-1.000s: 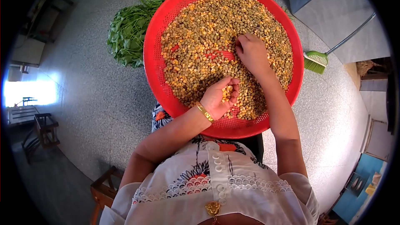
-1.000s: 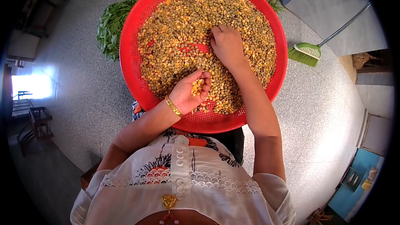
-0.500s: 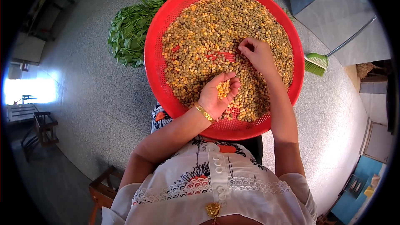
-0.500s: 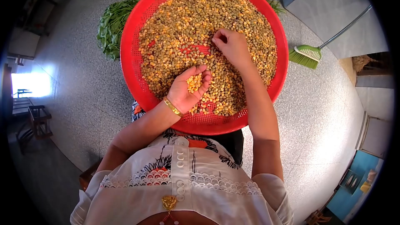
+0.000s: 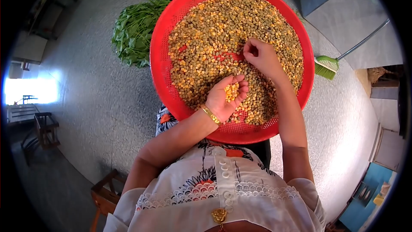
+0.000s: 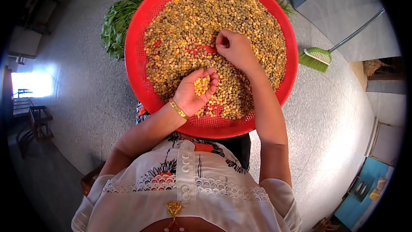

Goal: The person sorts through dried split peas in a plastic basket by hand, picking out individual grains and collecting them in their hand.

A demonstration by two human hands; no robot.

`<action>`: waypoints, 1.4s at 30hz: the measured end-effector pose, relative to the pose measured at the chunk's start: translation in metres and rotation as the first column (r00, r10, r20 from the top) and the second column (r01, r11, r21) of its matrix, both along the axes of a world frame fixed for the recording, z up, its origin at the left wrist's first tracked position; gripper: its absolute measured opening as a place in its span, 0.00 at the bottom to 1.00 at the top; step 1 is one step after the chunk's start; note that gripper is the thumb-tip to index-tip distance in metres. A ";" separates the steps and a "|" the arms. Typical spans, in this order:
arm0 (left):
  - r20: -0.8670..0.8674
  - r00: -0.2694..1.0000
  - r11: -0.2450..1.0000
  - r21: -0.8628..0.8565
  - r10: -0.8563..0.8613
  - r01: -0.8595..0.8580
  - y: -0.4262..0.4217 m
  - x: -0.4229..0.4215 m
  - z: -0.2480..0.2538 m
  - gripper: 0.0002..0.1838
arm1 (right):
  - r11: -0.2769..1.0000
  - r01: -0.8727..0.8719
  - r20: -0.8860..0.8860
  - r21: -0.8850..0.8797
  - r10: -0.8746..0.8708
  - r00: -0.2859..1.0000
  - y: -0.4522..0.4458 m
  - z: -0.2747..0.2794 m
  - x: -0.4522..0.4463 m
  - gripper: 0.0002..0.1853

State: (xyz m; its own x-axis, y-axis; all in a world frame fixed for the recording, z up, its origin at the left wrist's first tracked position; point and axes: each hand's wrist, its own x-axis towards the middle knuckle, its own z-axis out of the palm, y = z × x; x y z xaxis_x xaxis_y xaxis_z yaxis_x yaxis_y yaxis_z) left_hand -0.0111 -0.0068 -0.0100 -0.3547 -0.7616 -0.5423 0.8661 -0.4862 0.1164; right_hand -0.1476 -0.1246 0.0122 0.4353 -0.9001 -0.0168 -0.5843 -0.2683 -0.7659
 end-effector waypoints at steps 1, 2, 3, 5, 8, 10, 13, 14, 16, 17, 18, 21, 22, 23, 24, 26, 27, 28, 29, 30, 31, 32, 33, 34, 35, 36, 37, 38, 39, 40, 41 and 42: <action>-0.001 1.000 1.000 0.001 0.002 -0.002 0.000 0.000 0.000 0.13 | 0.984 -0.120 0.153 0.135 0.099 0.983 0.000 0.004 -0.005 0.05; 0.007 1.000 1.000 -0.007 0.010 -0.010 0.000 0.000 0.000 0.13 | 0.984 -0.120 0.152 0.136 0.099 0.983 0.002 0.009 -0.007 0.05; 0.014 1.000 1.000 -0.015 0.017 -0.017 0.000 0.000 -0.001 0.13 | 0.931 -0.237 0.307 0.279 0.148 0.940 0.005 0.016 -0.009 0.05; -0.004 0.999 0.999 0.008 0.034 -0.034 0.000 -0.001 0.001 0.13 | 0.868 -0.309 0.414 0.389 0.136 0.900 0.006 0.020 -0.008 0.07; -0.010 0.999 0.999 0.021 0.041 -0.041 -0.001 -0.001 0.000 0.13 | 1.000 -0.017 0.151 -0.006 0.018 0.988 -0.002 -0.007 -0.002 0.07; 0.002 1.000 0.999 0.013 0.032 -0.032 -0.001 -0.001 0.000 0.13 | 0.998 0.019 0.115 -0.067 -0.011 0.993 0.001 -0.006 0.004 0.06; -0.005 0.999 0.999 0.023 0.034 -0.034 0.000 -0.002 0.000 0.13 | 0.972 -0.030 -0.044 -0.234 0.020 0.999 0.004 -0.010 0.009 0.06; 0.001 1.000 0.999 0.020 0.030 -0.030 0.000 -0.002 0.001 0.13 | 0.946 -0.055 -0.126 -0.321 0.015 0.992 0.004 -0.015 0.010 0.06; 0.007 1.000 0.999 0.019 0.026 -0.026 0.000 -0.002 0.001 0.13 | 0.912 -0.086 -0.206 -0.400 0.002 0.978 0.005 -0.016 0.013 0.05; 0.006 1.000 1.000 0.020 0.025 -0.025 0.000 -0.002 0.002 0.13 | 0.906 -0.098 -0.242 -0.412 -0.005 0.970 0.005 -0.014 0.015 0.06; 0.004 1.000 1.000 0.020 0.024 -0.024 0.000 -0.002 0.002 0.13 | 0.899 -0.111 -0.277 -0.423 -0.011 0.961 0.006 -0.013 0.015 0.06; 0.016 1.000 1.000 -0.006 0.002 -0.002 0.000 -0.001 -0.003 0.13 | 0.853 -0.121 -0.280 -0.508 -0.031 0.959 0.003 -0.013 0.014 0.07; 0.016 1.000 1.000 -0.005 0.002 -0.002 0.000 -0.001 -0.003 0.13 | 0.853 -0.122 -0.281 -0.508 -0.030 0.959 0.003 -0.009 0.011 0.07; 0.023 1.000 1.000 -0.006 -0.003 0.003 0.001 -0.002 -0.003 0.13 | 0.959 -0.051 -0.143 -0.279 0.011 0.990 0.003 -0.002 0.007 0.06; 0.032 0.999 1.000 -0.007 -0.008 0.008 0.001 -0.001 -0.003 0.13 | 1.000 -0.013 0.003 -0.024 0.013 1.000 0.003 0.004 0.003 0.05; 0.018 1.000 1.000 -0.010 -0.004 0.004 0.001 -0.001 -0.003 0.13 | 0.995 -0.071 0.141 0.075 0.060 0.988 0.005 0.014 -0.005 0.06; 0.004 1.000 1.000 -0.012 -0.003 0.003 0.001 0.000 -0.004 0.13 | 0.962 -0.168 0.268 0.215 0.108 0.957 0.007 0.022 -0.006 0.06; 0.003 1.000 1.000 -0.011 -0.005 0.005 0.001 0.000 -0.003 0.13 | 0.901 -0.275 0.395 0.335 0.131 0.909 0.009 0.026 -0.009 0.06; 0.001 1.000 1.000 -0.007 0.022 -0.022 0.000 0.000 -0.001 0.13 | 0.933 -0.235 0.373 0.273 0.122 0.920 0.004 0.017 -0.013 0.07; -0.001 0.999 0.999 -0.003 0.049 -0.049 0.000 0.000 0.000 0.13 | 0.933 -0.233 0.373 0.274 0.121 0.920 0.003 0.016 -0.015 0.07; -0.001 0.999 0.999 -0.004 0.048 -0.048 0.000 0.000 0.000 0.13 | 0.959 -0.213 0.205 0.188 0.174 0.963 0.002 0.016 -0.017 0.07; 0.002 0.999 0.999 0.000 0.036 -0.036 0.000 0.000 -0.002 0.13 | 0.973 -0.208 0.028 0.097 0.206 0.978 0.002 0.015 -0.017 0.07; 0.004 1.000 1.000 0.004 0.023 -0.023 0.000 0.000 -0.002 0.12 | 0.974 -0.208 0.030 0.096 0.206 0.978 0.003 0.014 -0.016 0.07; 0.005 1.000 1.000 0.004 0.022 -0.022 -0.001 -0.001 -0.001 0.12 | 0.972 -0.228 -0.067 0.052 0.231 0.971 0.005 0.012 -0.014 0.07; 0.011 1.000 1.000 0.018 0.021 -0.022 -0.001 -0.001 0.001 0.12 | 0.968 -0.252 -0.164 0.011 0.250 0.954 0.007 0.010 -0.012 0.07; 0.017 1.000 0.999 0.032 0.020 -0.020 -0.001 -0.002 0.002 0.12 | 0.968 -0.250 -0.163 0.013 0.249 0.955 0.007 0.008 -0.012 0.07; 0.018 1.000 0.999 0.033 0.018 -0.019 0.000 -0.002 0.001 0.12 | 0.965 -0.256 -0.203 -0.056 0.240 0.949 0.008 0.005 -0.011 0.06; 0.018 1.000 0.999 0.034 0.020 -0.020 0.000 -0.002 0.001 0.12 | 0.957 -0.264 -0.242 -0.124 0.229 0.943 0.008 0.004 -0.010 0.06; 0.018 1.000 0.999 0.035 0.022 -0.022 0.000 -0.001 0.001 0.13 | 0.957 -0.264 -0.242 -0.123 0.229 0.943 0.008 0.002 -0.008 0.06; 0.019 1.000 0.999 0.035 0.021 -0.022 0.000 -0.001 -0.001 0.13 | 0.953 -0.243 -0.270 -0.180 0.190 0.944 0.009 0.001 -0.007 0.06; 0.016 1.000 1.000 0.015 0.008 -0.008 0.000 -0.001 -0.004 0.13 | 0.946 -0.224 -0.296 -0.236 0.149 0.943 0.009 0.001 -0.007 0.06; 0.012 1.000 1.000 -0.006 -0.006 0.006 0.000 -0.001 -0.005 0.13 | 0.946 -0.223 -0.296 -0.236 0.149 0.944 0.010 0.002 -0.007 0.06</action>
State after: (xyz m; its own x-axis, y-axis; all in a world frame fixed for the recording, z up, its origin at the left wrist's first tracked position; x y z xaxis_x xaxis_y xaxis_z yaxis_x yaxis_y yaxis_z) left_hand -0.0120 -0.0065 -0.0151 -0.3527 -0.7628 -0.5419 0.8616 -0.4907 0.1299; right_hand -0.1551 -0.1150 0.0142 0.6075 -0.7913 0.0684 -0.6790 -0.5621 -0.4723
